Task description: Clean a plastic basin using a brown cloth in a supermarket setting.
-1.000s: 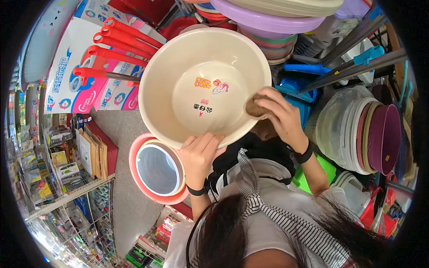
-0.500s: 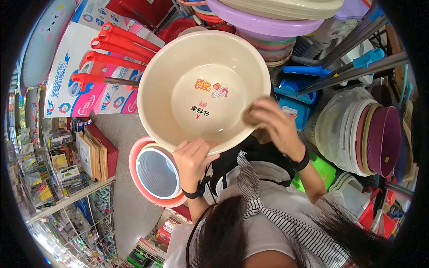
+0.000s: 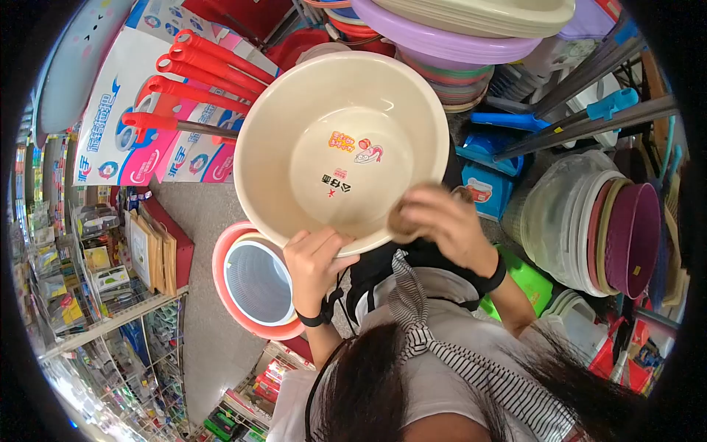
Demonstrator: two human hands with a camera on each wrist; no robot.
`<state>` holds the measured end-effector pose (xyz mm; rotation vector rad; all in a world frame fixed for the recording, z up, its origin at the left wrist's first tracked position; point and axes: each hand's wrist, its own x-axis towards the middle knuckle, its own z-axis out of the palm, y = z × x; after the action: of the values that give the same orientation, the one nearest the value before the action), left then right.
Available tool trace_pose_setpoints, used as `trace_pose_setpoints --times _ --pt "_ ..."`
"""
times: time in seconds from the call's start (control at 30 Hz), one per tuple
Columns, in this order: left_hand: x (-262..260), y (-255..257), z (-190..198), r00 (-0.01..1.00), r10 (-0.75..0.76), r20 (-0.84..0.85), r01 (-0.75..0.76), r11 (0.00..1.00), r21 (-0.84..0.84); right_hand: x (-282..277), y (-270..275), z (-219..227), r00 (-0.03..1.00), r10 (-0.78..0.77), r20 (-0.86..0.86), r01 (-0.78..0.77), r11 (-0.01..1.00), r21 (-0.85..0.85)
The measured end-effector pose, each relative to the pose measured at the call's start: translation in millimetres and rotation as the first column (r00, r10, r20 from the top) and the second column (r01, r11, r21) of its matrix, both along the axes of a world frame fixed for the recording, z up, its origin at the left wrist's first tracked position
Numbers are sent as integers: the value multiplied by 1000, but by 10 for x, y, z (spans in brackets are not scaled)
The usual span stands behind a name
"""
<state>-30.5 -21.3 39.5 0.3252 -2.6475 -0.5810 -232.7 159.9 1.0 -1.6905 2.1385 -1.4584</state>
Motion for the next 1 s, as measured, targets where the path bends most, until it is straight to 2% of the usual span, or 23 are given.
trace_pose_setpoints --times 0.03,0.1,0.17,0.3,0.33,0.4,0.5,0.53,0.6,0.63,0.73,0.83,0.9,0.97,1.0 --pt "2 -17 4 1000 -6 0 6 1000 10 136 -33 -46 998 65 20 -64 997 -50" --pt "20 -16 -18 1000 -19 2 19 1000 13 209 46 44 993 115 -35 -113 992 64" --pt "24 9 -33 999 -36 0 36 999 24 5 59 -42 991 68 -117 -62 997 55" --pt "-14 61 -19 1000 -23 7 23 1000 4 -329 -31 -84 974 -125 186 133 991 -29" --pt "-22 44 -13 1000 -22 -4 22 1000 -7 -311 -47 -80 976 -124 181 131 991 -28" --pt "-1 -12 -2 1000 -14 1 14 1000 16 -191 -64 -86 983 -89 160 104 991 -84" --pt "40 -60 -19 1000 -14 25 13 999 39 131 -19 -40 992 115 55 -111 992 -57" --pt "50 -59 -35 999 -23 42 21 999 43 128 1 -42 992 111 59 -108 993 -55" --pt "51 -26 -68 999 -29 26 28 998 50 86 51 -15 980 200 -5 -200 980 24" --pt "54 -4 -79 1000 -25 6 25 998 55 -5 68 32 988 145 -55 -141 987 77" --pt "40 26 -63 1000 -21 11 20 999 43 -268 -28 -107 994 -82 70 86 994 -65" --pt "62 -43 -36 1000 -22 0 22 999 37 -214 -50 -4 994 -90 68 92 996 -19" --pt "119 -137 -54 1000 -28 2 28 999 35 -114 -6 -20 997 63 -47 -63 998 -8" --pt "157 -189 -60 999 -42 6 42 998 39 44 38 45 989 139 -59 -135 989 65" --pt "167 -194 -62 999 -47 23 47 999 19 99 43 17 990 121 -78 -118 992 47"
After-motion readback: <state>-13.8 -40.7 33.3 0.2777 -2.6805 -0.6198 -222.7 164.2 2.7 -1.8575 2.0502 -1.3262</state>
